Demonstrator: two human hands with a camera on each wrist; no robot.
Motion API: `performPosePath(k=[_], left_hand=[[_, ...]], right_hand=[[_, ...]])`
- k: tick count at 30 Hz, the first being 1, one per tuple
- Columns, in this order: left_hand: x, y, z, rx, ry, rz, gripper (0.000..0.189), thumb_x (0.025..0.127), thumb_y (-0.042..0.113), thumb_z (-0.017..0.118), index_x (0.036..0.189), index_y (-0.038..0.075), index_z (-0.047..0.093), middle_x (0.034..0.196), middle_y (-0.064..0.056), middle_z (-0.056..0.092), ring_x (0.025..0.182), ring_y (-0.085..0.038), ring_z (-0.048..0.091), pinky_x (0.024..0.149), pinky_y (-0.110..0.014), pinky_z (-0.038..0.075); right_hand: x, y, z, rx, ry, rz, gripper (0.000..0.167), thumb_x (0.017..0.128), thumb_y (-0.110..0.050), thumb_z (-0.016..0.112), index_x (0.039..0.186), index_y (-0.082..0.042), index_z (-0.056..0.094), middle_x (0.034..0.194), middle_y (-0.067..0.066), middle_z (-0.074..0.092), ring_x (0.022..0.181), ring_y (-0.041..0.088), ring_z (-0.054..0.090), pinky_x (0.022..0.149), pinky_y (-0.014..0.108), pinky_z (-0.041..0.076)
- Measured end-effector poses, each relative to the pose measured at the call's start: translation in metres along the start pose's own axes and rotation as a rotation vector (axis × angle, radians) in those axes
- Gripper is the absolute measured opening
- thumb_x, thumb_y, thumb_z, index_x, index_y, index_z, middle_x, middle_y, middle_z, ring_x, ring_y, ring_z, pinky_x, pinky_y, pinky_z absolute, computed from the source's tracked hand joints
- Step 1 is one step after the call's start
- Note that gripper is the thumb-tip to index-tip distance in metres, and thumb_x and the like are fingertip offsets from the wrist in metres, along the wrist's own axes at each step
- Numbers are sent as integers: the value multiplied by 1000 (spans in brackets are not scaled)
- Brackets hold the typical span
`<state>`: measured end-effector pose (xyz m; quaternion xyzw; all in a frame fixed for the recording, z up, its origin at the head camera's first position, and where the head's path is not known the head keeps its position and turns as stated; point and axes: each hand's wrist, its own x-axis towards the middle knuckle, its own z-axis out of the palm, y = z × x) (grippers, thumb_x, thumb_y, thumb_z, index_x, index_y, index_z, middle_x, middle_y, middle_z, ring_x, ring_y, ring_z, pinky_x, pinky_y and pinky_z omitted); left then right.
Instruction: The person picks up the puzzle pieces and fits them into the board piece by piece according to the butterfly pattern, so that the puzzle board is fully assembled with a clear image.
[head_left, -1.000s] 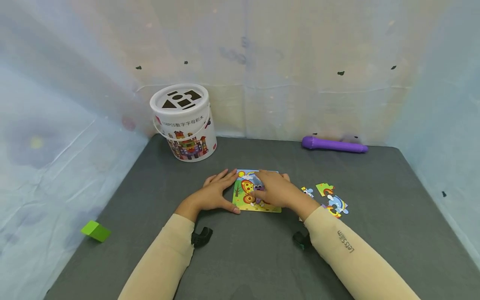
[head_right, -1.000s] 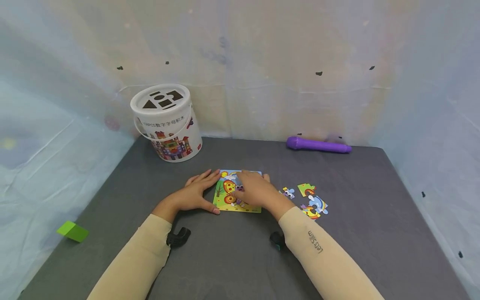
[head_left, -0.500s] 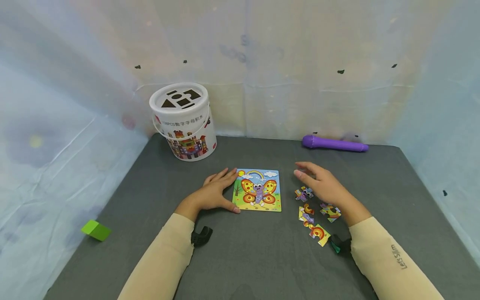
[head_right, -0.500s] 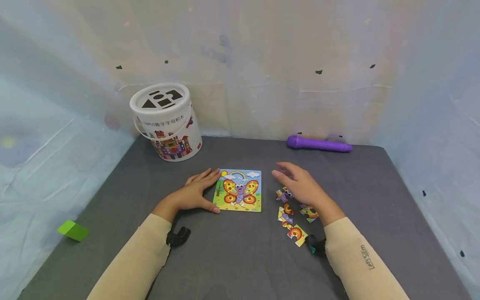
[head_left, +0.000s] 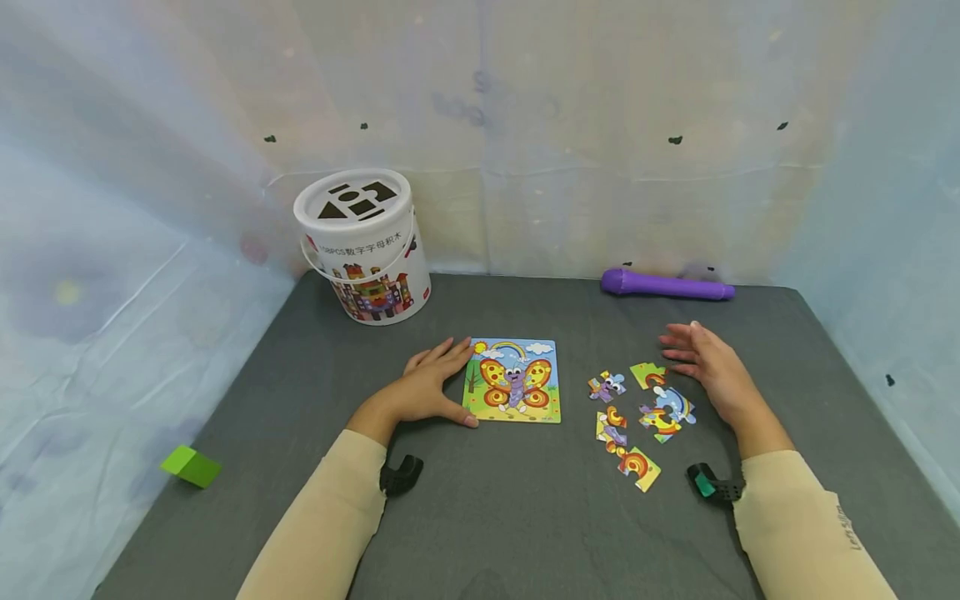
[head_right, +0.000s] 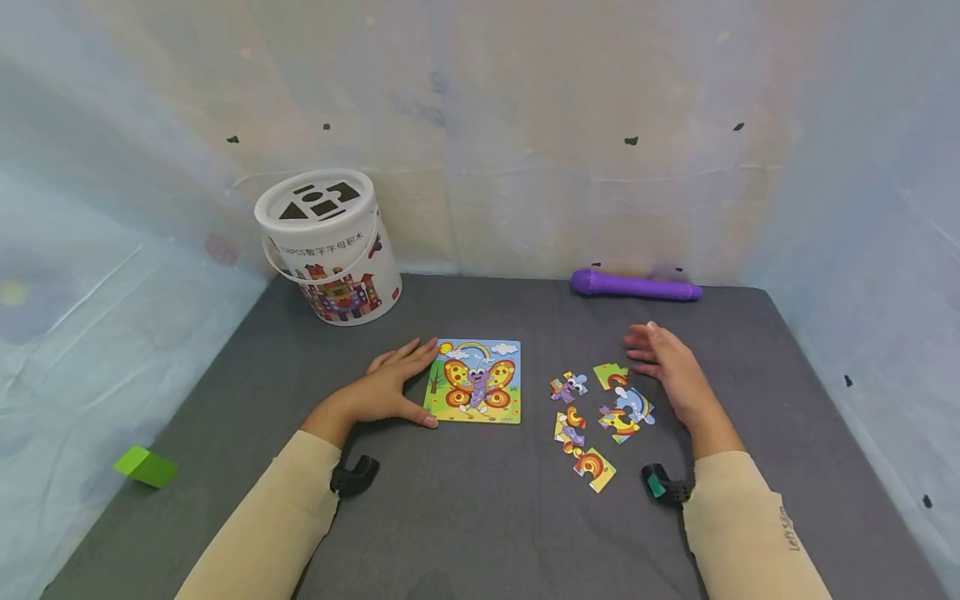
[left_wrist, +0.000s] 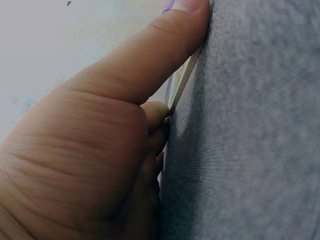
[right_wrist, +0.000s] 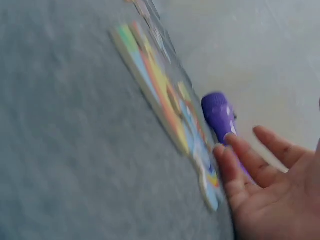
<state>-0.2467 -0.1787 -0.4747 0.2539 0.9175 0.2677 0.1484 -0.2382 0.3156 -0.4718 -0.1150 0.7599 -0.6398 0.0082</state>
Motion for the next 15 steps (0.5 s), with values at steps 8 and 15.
performPosePath(k=[8, 15], left_hand=[[1, -2, -1, -15, 14, 7, 130, 77, 66, 94, 176, 20, 22, 181, 5, 11, 166, -23, -2, 127, -55, 0], [2, -2, 0, -16, 6, 10, 130, 77, 66, 94, 176, 21, 23, 181, 5, 11, 166, -22, -2, 127, -56, 0]], right_hand=[[-1, 4, -11, -156, -48, 64, 69, 120, -43, 41, 162, 12, 39, 151, 27, 54, 126, 14, 60, 95, 17, 51], [-3, 0, -3, -498, -166, 92, 62, 106, -29, 77, 156, 2, 56, 157, 24, 47, 138, 40, 48, 108, 49, 43]])
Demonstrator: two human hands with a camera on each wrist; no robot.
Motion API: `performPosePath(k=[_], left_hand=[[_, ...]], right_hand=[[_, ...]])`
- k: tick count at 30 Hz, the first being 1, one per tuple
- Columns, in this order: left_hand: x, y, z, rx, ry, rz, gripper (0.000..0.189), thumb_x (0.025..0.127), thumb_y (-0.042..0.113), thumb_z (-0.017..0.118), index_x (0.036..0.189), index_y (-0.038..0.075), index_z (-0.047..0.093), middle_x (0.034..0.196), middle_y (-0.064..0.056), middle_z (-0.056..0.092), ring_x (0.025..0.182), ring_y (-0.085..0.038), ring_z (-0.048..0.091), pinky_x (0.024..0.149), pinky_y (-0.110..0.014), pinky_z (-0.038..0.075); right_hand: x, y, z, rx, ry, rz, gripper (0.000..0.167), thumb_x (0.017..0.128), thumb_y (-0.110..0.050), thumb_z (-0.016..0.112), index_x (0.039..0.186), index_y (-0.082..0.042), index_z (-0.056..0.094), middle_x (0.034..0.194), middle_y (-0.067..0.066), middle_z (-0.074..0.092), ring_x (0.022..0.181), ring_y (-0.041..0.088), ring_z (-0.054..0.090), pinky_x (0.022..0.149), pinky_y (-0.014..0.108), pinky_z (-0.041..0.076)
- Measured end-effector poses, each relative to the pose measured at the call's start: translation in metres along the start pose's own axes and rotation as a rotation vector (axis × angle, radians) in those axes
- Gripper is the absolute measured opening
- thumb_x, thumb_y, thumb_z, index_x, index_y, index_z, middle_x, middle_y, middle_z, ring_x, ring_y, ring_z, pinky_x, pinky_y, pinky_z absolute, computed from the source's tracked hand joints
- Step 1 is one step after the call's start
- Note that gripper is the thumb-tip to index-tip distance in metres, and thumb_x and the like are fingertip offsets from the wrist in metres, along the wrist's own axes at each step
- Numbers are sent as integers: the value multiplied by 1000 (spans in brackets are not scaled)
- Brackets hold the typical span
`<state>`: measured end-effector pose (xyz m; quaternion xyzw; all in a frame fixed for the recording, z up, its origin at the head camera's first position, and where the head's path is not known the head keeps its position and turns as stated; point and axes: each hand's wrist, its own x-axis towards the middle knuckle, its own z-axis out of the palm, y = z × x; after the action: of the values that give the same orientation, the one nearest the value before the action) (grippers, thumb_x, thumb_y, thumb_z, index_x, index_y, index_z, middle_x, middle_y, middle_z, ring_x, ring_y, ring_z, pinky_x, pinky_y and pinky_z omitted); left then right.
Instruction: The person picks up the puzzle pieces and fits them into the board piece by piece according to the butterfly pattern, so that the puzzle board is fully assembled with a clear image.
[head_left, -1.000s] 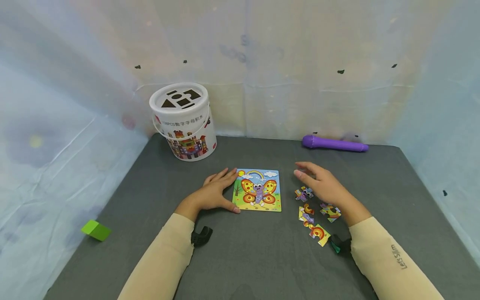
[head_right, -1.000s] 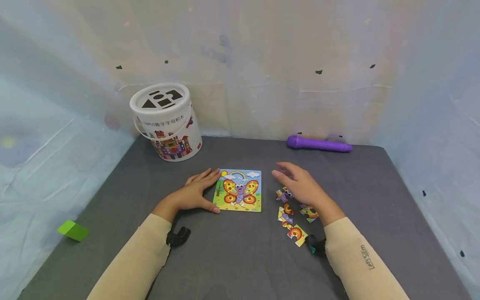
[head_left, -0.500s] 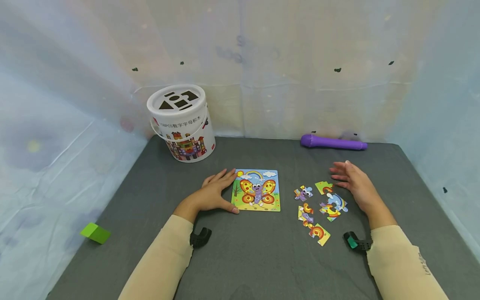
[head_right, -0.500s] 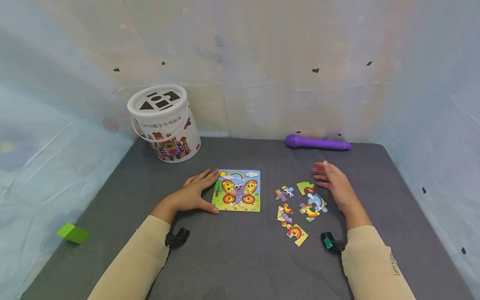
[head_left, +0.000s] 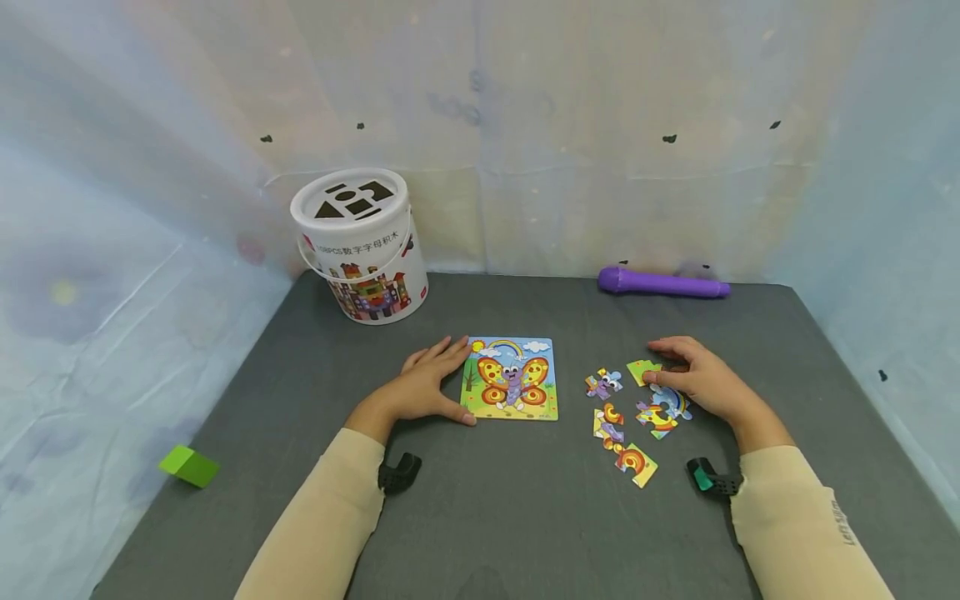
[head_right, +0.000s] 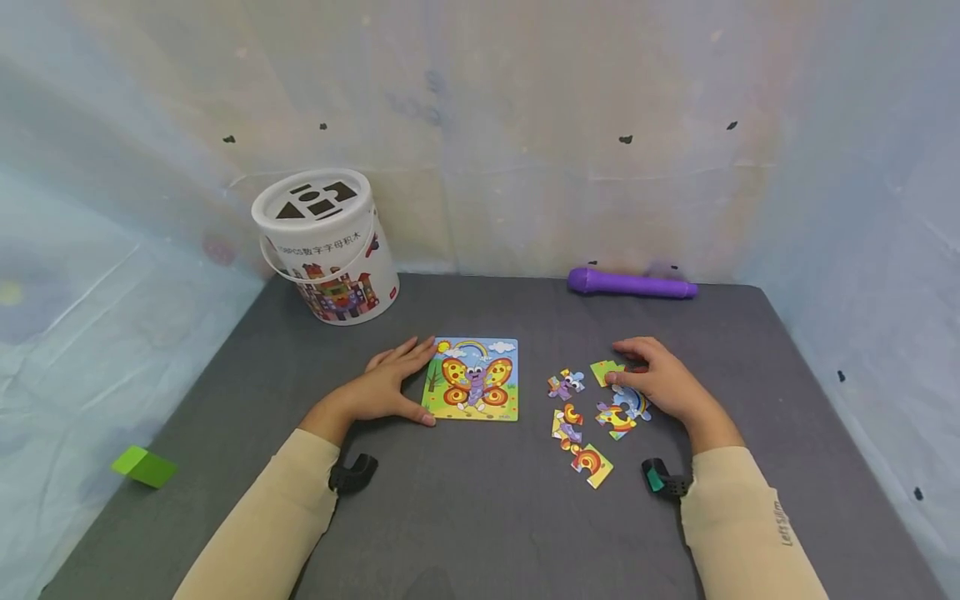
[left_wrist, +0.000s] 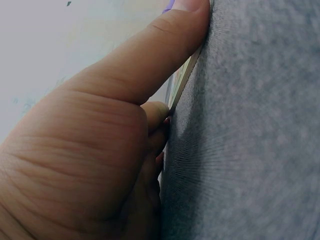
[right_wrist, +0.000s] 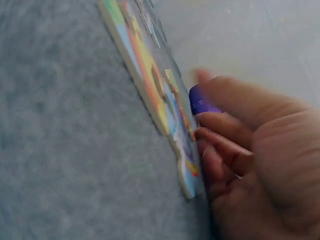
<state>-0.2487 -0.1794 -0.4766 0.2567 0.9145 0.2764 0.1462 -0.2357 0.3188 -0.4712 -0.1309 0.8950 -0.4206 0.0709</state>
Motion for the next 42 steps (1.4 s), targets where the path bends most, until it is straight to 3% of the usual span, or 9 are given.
performPosePath(k=[2, 4, 12, 17, 22, 28, 31, 36, 42], left_hand=[[0, 0, -1, -2, 2, 3, 130, 77, 66, 94, 176, 21, 23, 181, 5, 11, 166, -22, -2, 127, -56, 0], [0, 0, -1, -3, 4, 6, 130, 76, 65, 94, 176, 21, 23, 181, 5, 11, 166, -23, -2, 127, -56, 0], [0, -1, 1, 8, 1, 0, 131, 76, 65, 94, 176, 22, 22, 181, 7, 11, 166, -21, -2, 127, -55, 0], [-1, 0, 2, 10, 4, -4, 130, 76, 64, 95, 176, 22, 22, 181, 8, 10, 165, -20, -2, 127, -54, 0], [-1, -1, 2, 9, 5, -7, 131, 76, 64, 95, 176, 22, 23, 181, 8, 11, 165, -20, -2, 127, -55, 0], [0, -1, 2, 9, 2, -4, 131, 76, 67, 94, 176, 23, 22, 181, 8, 10, 166, -21, -2, 127, -55, 0], [0, -2, 2, 6, 2, -4, 131, 76, 66, 94, 176, 23, 23, 181, 8, 10, 166, -21, -2, 127, -56, 0], [0, -3, 3, 4, 5, -1, 131, 76, 66, 95, 176, 22, 23, 181, 8, 11, 166, -21, -1, 127, -56, 0], [0, -2, 3, 5, 6, 2, 131, 75, 66, 94, 176, 22, 23, 181, 7, 11, 166, -22, -1, 127, -56, 0]], right_hand=[[1, -2, 1, -33, -9, -13, 57, 104, -26, 79, 150, 3, 61, 154, 23, 44, 138, 43, 45, 108, 60, 38], [2, -5, 3, -50, -8, -20, 51, 104, -23, 78, 145, 3, 64, 150, 24, 44, 132, 43, 45, 105, 61, 38], [1, -7, 7, 32, 24, 32, 45, 105, -17, 77, 141, 4, 59, 123, 20, 62, 102, 30, 56, 80, 37, 48], [2, -9, 10, 60, 97, 50, 49, 105, -20, 78, 144, 4, 59, 121, 19, 62, 99, 28, 58, 78, 31, 51], [2, -13, 11, 95, 186, 72, 41, 104, -24, 80, 131, 4, 65, 119, 20, 67, 96, 22, 64, 76, 27, 53], [0, -17, 11, 137, 244, 26, 34, 109, -24, 72, 129, 4, 72, 112, 18, 72, 94, 23, 65, 75, 28, 53], [0, -24, 12, 207, 238, -8, 34, 111, -24, 68, 127, 6, 70, 112, 16, 71, 95, 21, 67, 77, 29, 58], [2, -39, 18, 398, 151, -64, 32, 114, -20, 63, 124, 11, 57, 126, 25, 68, 103, 22, 77, 84, 37, 63], [1, -54, 27, 286, 137, -47, 36, 109, -19, 72, 138, 2, 64, 109, 19, 71, 90, 25, 72, 76, 35, 61]])
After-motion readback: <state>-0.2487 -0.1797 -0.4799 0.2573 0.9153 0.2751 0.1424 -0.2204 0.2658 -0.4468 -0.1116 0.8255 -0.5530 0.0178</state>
